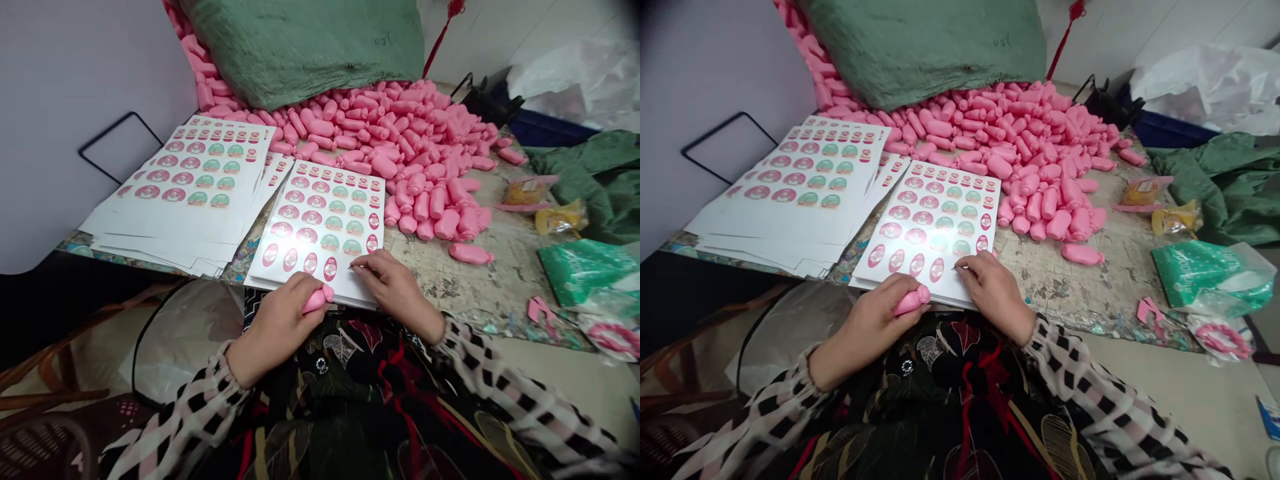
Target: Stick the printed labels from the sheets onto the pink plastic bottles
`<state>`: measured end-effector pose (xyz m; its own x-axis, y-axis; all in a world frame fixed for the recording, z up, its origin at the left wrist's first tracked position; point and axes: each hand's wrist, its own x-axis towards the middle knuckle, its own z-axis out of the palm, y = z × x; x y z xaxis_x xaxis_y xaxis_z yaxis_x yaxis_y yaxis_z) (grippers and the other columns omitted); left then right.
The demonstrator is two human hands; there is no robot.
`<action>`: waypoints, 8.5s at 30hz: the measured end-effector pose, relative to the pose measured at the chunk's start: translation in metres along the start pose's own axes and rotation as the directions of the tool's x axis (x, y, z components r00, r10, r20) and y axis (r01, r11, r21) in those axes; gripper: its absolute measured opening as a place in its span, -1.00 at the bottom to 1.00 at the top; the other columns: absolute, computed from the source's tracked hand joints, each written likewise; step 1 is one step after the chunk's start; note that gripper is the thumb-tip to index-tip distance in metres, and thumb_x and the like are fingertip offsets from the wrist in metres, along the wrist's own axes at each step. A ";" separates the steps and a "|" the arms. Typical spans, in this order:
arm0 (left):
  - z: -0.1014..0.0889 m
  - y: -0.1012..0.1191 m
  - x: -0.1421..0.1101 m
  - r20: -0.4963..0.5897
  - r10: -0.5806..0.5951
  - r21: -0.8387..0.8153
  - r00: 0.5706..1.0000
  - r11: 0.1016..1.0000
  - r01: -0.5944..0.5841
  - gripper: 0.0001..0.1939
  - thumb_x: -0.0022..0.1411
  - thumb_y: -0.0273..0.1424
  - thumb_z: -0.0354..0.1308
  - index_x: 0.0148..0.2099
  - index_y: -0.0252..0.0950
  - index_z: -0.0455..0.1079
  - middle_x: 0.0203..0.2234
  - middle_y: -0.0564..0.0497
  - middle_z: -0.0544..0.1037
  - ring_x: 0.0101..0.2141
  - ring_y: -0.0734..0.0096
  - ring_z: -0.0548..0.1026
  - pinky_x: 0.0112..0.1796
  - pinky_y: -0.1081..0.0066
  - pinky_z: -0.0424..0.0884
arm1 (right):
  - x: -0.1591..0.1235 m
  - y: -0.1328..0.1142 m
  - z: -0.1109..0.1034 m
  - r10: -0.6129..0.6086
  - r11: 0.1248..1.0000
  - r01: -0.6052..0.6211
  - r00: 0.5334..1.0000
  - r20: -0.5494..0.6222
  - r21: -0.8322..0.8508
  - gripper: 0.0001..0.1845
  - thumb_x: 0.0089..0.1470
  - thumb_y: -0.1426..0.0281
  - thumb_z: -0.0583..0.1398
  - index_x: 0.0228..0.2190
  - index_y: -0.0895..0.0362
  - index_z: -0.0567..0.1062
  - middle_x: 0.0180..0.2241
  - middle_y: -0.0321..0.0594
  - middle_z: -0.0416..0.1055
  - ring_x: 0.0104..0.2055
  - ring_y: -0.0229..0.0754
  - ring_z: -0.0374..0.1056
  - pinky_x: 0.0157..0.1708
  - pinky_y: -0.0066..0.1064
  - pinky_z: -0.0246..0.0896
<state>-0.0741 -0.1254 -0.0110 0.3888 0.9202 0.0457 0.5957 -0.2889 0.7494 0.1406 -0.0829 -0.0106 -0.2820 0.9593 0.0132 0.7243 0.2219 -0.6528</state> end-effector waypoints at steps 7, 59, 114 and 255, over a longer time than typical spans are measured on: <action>0.017 -0.009 0.005 0.082 0.018 0.289 0.996 0.957 -0.041 -0.60 0.26 -0.35 -0.03 0.14 -0.16 0.26 0.23 -0.16 0.14 0.00 0.09 0.37 -0.06 0.11 0.31 | 0.010 -0.004 0.020 -0.049 0.939 0.031 0.998 -0.044 -0.342 -0.77 0.21 0.31 0.00 -0.25 0.08 0.42 -0.24 -0.17 0.37 -0.25 -0.17 0.31 -0.35 -0.38 0.11; 0.029 -0.008 0.003 0.151 -0.072 0.483 0.986 0.876 -0.010 -0.34 0.23 -0.38 0.06 0.30 0.11 -0.07 0.33 -0.16 -0.27 -0.21 0.21 0.52 -0.30 0.23 0.46 | 0.020 -0.029 0.015 0.121 0.971 -0.141 0.987 -0.109 -0.193 -0.79 -0.01 0.21 0.21 -0.53 0.07 0.45 -0.43 -0.33 0.39 -0.41 -0.26 0.28 -0.45 -0.42 -0.02; 0.004 0.014 0.010 0.379 -0.255 -0.891 0.890 0.161 0.425 -0.60 0.18 -0.39 0.14 0.04 -0.23 0.12 -0.30 -0.05 0.48 -0.41 0.39 0.53 -0.32 0.30 0.47 | -0.004 -0.024 0.004 -0.009 0.990 0.022 0.995 -0.097 0.136 -0.74 0.03 0.16 0.21 -0.31 0.06 0.43 -0.35 -0.28 0.38 -0.35 -0.24 0.29 -0.36 -0.41 0.15; 0.003 0.004 0.018 0.330 -0.346 -0.941 0.878 -0.191 0.279 -0.56 0.25 -0.06 -0.06 -0.05 -0.29 0.33 -0.49 0.02 0.44 -0.56 0.50 0.43 -0.54 0.50 0.39 | 0.008 -0.052 0.011 -0.101 0.903 0.093 0.995 -0.002 0.419 -0.79 0.02 0.24 0.24 -0.49 0.12 0.45 -0.43 -0.28 0.41 -0.33 -0.25 0.33 -0.34 -0.40 0.21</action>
<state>-0.0627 -0.1110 -0.0099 0.3674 0.8208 -0.4375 -0.6668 0.5603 0.4913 0.0940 -0.0886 0.0148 -0.3530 0.9321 0.0806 0.3646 0.2164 -0.9057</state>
